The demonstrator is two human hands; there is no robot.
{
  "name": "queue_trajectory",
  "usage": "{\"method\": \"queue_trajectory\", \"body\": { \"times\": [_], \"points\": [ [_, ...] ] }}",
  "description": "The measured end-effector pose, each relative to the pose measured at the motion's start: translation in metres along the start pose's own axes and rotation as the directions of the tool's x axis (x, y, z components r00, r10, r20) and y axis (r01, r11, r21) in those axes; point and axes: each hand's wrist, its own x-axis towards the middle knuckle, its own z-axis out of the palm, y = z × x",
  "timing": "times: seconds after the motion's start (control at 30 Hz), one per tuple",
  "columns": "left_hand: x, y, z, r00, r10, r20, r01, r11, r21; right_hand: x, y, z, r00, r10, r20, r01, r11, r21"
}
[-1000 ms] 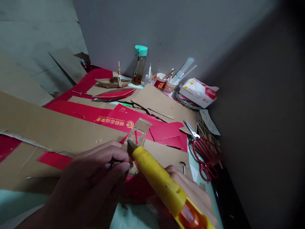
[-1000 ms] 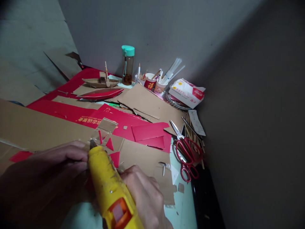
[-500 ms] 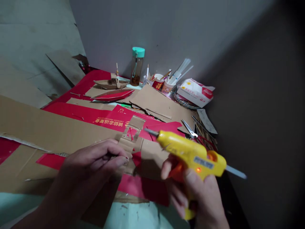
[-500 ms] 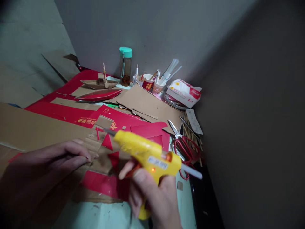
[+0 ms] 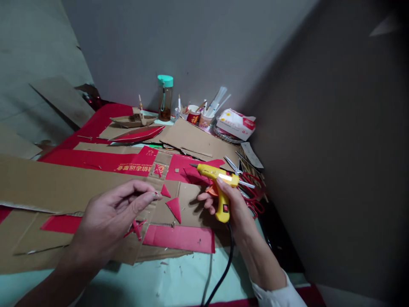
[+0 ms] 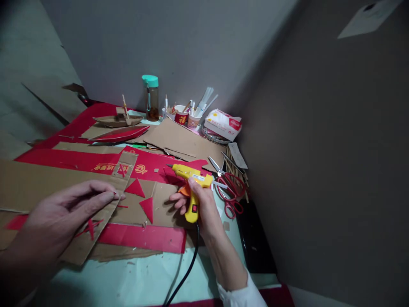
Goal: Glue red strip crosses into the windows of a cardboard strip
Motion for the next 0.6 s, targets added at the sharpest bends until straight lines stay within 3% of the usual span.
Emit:
{"method": "queue_trajectory", "body": {
  "times": [0.2, 0.27, 0.4, 0.47, 0.53, 0.6],
  "points": [
    [0.008, 0.004, 0.004, 0.995, 0.089, -0.053, -0.089, 0.996, -0.002, 0.006, -0.001, -0.014, 0.989, 0.081, 0.124, -0.045, 0.963, -0.266],
    [0.008, 0.006, 0.006, 0.993, 0.104, -0.058, -0.104, 0.995, 0.006, 0.003, -0.004, -0.021, 0.995, 0.031, 0.095, 0.012, 0.908, -0.418],
    [0.004, 0.012, 0.010, 0.989, 0.149, -0.020, -0.149, 0.988, 0.035, -0.018, -0.012, -0.021, 0.982, -0.189, -0.002, 0.139, 0.726, -0.673],
    [0.000, 0.016, 0.014, 0.985, 0.174, 0.011, -0.175, 0.983, 0.055, -0.032, -0.016, -0.011, 0.962, -0.274, 0.017, 0.201, 0.659, -0.725],
    [-0.004, 0.020, 0.018, 0.980, 0.195, 0.036, -0.197, 0.978, 0.072, -0.046, -0.019, 0.003, 0.934, -0.334, 0.131, 0.320, 0.613, -0.722],
    [-0.007, 0.023, 0.022, 0.974, 0.219, 0.061, -0.223, 0.971, 0.085, -0.054, -0.022, 0.016, 0.827, -0.463, 0.318, 0.550, 0.548, -0.630]
  ]
}}
